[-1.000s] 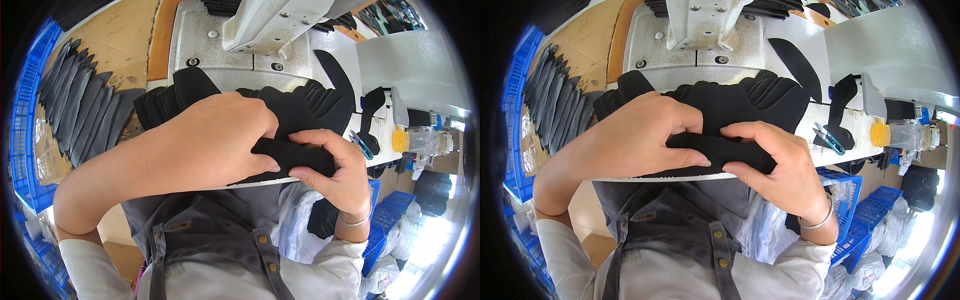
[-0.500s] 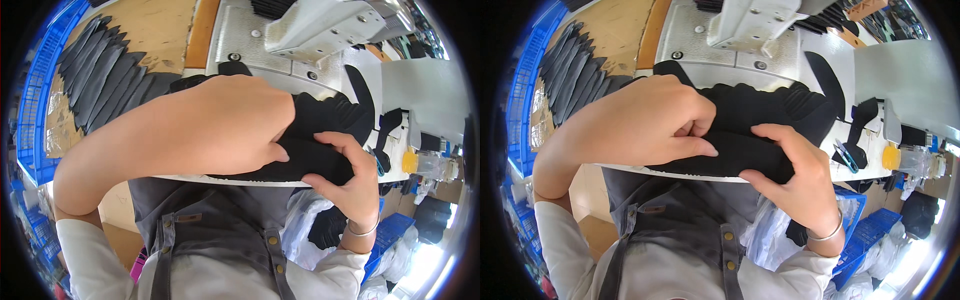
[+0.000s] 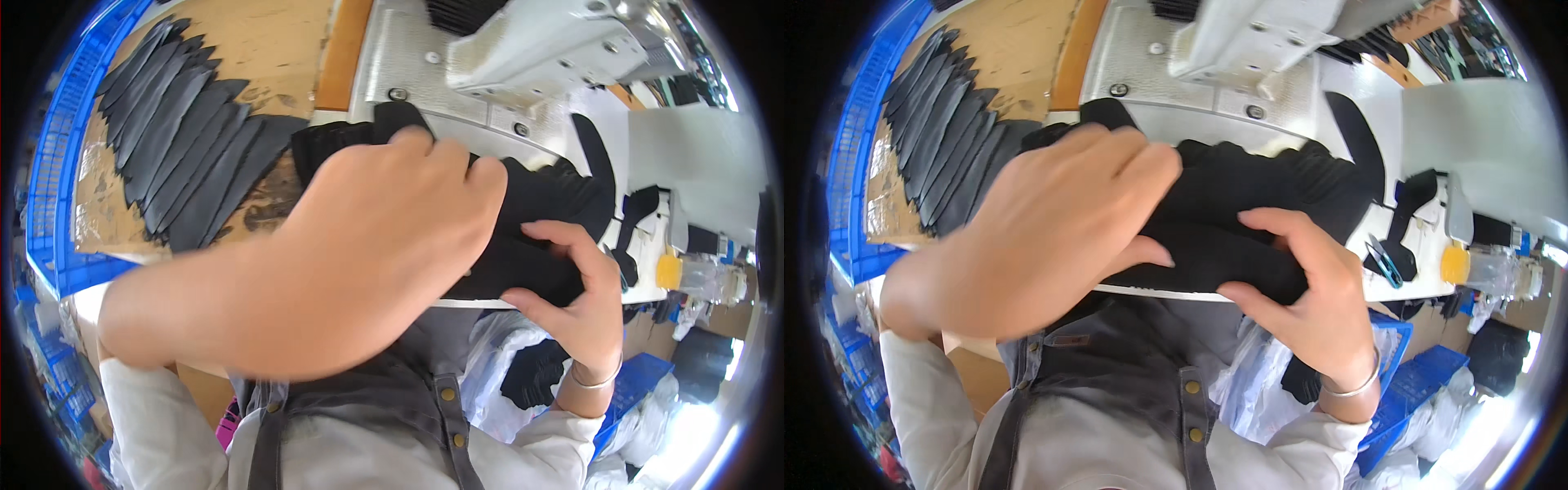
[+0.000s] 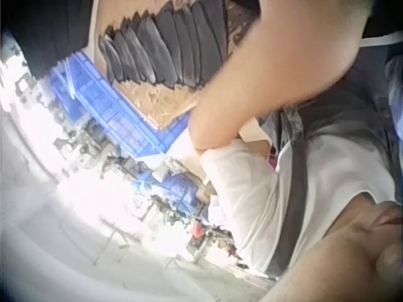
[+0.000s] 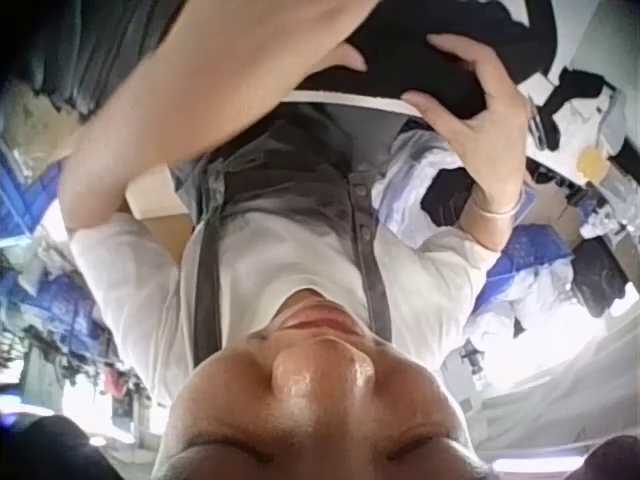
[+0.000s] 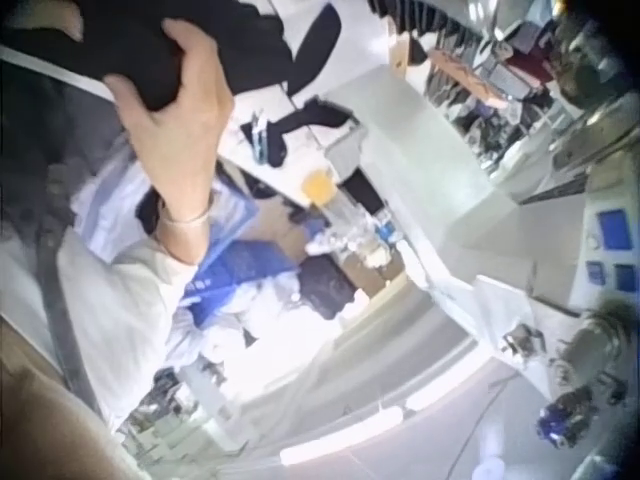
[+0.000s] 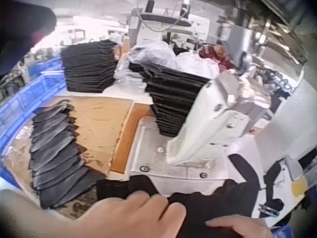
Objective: Aligning and stacking black fabric shoe components at a workstation.
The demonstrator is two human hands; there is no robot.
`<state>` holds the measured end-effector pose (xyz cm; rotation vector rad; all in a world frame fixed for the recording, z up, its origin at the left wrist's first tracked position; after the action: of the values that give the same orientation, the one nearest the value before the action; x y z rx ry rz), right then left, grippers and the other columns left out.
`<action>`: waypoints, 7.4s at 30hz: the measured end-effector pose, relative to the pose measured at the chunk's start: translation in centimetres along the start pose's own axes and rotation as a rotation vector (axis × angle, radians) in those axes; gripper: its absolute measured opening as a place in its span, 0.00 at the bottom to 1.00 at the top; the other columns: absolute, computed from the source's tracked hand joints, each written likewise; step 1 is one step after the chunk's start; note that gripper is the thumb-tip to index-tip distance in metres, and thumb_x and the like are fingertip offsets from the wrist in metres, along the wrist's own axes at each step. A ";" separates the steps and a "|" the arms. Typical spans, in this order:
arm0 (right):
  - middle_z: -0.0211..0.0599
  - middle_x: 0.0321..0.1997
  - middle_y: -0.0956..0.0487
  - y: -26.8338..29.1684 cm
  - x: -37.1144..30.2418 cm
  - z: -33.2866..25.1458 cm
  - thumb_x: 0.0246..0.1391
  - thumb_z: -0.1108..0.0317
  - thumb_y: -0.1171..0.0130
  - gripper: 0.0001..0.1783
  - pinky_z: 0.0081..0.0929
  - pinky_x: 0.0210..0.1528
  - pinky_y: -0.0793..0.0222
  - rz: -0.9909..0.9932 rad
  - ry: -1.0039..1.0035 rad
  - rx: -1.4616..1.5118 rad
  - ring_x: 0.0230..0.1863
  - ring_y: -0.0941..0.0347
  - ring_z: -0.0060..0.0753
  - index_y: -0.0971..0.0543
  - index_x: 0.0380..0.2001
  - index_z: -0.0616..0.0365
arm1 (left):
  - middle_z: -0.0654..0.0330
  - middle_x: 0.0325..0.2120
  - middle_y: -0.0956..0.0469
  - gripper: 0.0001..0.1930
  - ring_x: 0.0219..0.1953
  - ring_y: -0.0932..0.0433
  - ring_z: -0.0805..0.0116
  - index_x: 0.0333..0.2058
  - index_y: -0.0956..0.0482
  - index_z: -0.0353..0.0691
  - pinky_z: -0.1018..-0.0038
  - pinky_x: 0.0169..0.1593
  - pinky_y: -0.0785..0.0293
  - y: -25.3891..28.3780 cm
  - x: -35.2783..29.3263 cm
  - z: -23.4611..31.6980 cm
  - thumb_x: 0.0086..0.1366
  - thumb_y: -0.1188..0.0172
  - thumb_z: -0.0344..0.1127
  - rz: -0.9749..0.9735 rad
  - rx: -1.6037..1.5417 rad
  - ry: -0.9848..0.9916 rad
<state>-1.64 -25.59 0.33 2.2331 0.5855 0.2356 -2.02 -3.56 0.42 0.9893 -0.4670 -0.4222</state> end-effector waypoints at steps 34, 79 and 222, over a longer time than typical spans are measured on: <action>0.30 0.23 0.30 -0.2 -1.4 3.1 0.47 0.81 0.39 0.20 0.16 0.21 0.42 0.193 0.258 -0.009 0.18 0.38 0.18 0.23 0.46 0.59 | 0.56 0.62 0.37 0.41 0.63 0.37 0.56 0.59 0.32 0.44 0.57 0.63 0.43 -5.7 -2.3 2.4 0.40 0.34 0.45 0.002 0.263 -0.147; 0.45 0.51 0.25 -3.2 -2.1 5.3 0.36 0.73 0.37 0.28 0.43 0.52 0.34 0.761 0.574 -0.245 0.50 0.28 0.48 0.25 0.47 0.62 | 0.48 0.54 0.30 0.29 0.57 0.30 0.52 0.53 0.30 0.33 0.62 0.57 0.34 12.8 1.1 -6.8 0.49 0.54 0.14 0.723 0.837 0.067; 0.48 0.25 0.26 -1.8 0.2 -0.6 0.33 0.69 0.27 0.24 0.36 0.28 0.34 0.099 0.070 0.007 0.26 0.29 0.54 0.29 0.32 0.62 | 0.60 0.10 0.37 0.17 0.12 0.41 0.70 0.20 0.31 0.35 0.75 0.19 0.45 -1.2 -1.6 -1.3 0.51 0.30 0.37 0.059 -0.234 0.215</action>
<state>-2.26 -24.06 -0.60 2.2709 0.5137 0.3643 -2.80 -2.37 -1.54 0.7814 -0.2457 -0.3054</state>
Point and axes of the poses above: each hand's wrist, its own x-axis towards the middle knuckle, its own y-axis out of the back of the hand, z = x × y, the point moved 1 cm from there along x, towards the middle knuckle
